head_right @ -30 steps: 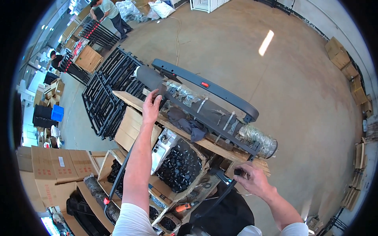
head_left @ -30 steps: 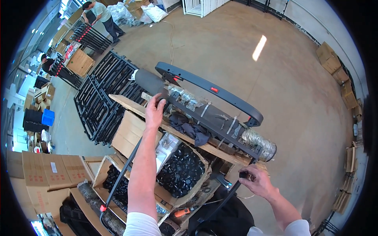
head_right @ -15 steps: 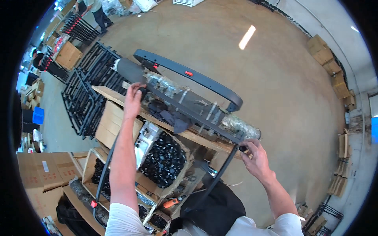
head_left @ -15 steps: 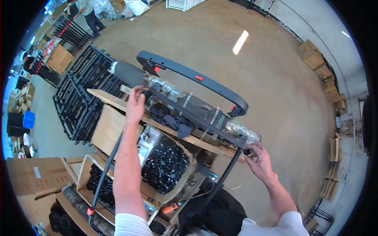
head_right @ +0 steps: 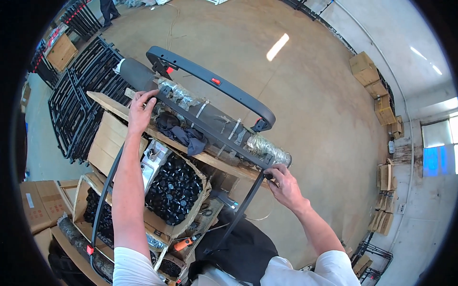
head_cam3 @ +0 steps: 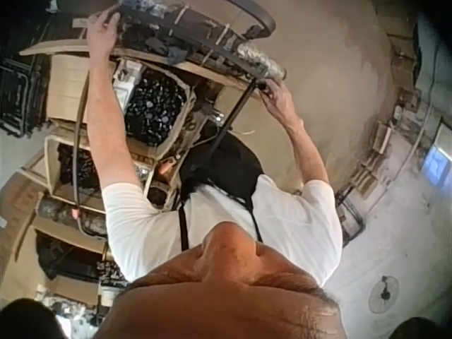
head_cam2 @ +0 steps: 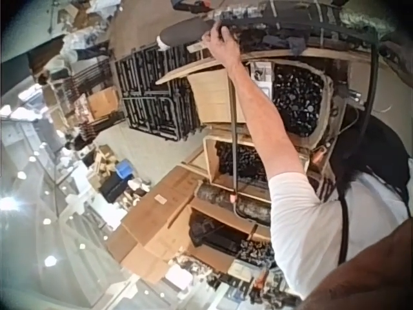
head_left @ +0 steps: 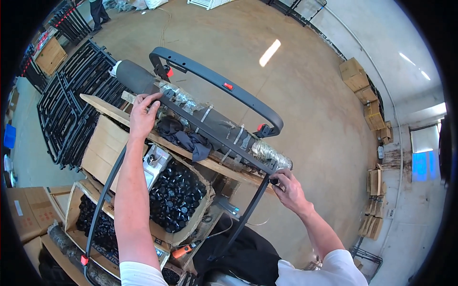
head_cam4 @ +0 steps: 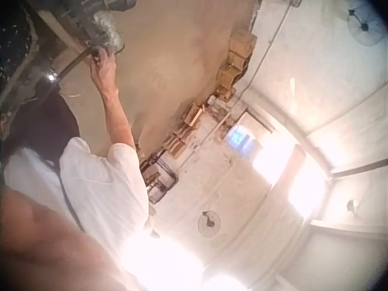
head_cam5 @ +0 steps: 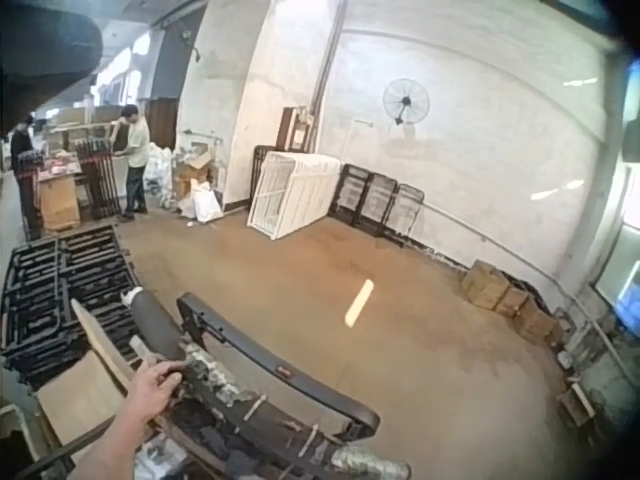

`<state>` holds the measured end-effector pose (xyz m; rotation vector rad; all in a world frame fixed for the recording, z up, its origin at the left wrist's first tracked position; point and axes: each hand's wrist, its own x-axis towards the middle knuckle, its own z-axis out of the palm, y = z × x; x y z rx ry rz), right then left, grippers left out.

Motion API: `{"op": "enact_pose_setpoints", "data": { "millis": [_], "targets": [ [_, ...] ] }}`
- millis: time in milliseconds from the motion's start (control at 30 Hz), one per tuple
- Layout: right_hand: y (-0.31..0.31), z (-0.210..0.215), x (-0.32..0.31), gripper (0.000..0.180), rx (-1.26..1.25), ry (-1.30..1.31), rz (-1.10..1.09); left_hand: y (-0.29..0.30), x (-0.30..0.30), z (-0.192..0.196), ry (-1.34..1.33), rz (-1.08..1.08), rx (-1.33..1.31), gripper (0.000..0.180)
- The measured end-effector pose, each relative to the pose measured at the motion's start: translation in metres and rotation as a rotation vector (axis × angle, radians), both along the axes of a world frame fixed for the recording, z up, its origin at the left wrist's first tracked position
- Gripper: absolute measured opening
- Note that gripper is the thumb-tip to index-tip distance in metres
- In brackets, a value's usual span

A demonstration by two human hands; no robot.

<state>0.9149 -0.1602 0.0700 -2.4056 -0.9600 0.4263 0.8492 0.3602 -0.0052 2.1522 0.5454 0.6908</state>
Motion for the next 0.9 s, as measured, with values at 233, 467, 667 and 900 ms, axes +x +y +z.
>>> {"op": "enact_pose_setpoints", "data": {
  "millis": [233,467,667,900],
  "targets": [
    [0.007,0.009,-0.002,0.03,-0.17,-0.034,0.06,0.001,-0.003,-0.005,-0.016,0.036,0.092,0.027],
    [0.024,0.013,0.0,0.036,-0.373,-0.131,0.04,0.006,-0.005,-0.012,-0.123,0.041,-0.142,0.025],
    [0.028,0.007,0.004,0.041,-0.395,-0.196,0.017,-0.004,0.001,-0.003,0.006,0.128,0.017,0.026],
    [0.037,0.025,0.0,0.051,-0.454,-0.069,0.023,-0.002,-0.005,-0.006,-0.171,0.116,-0.272,0.028]
  ]
}}
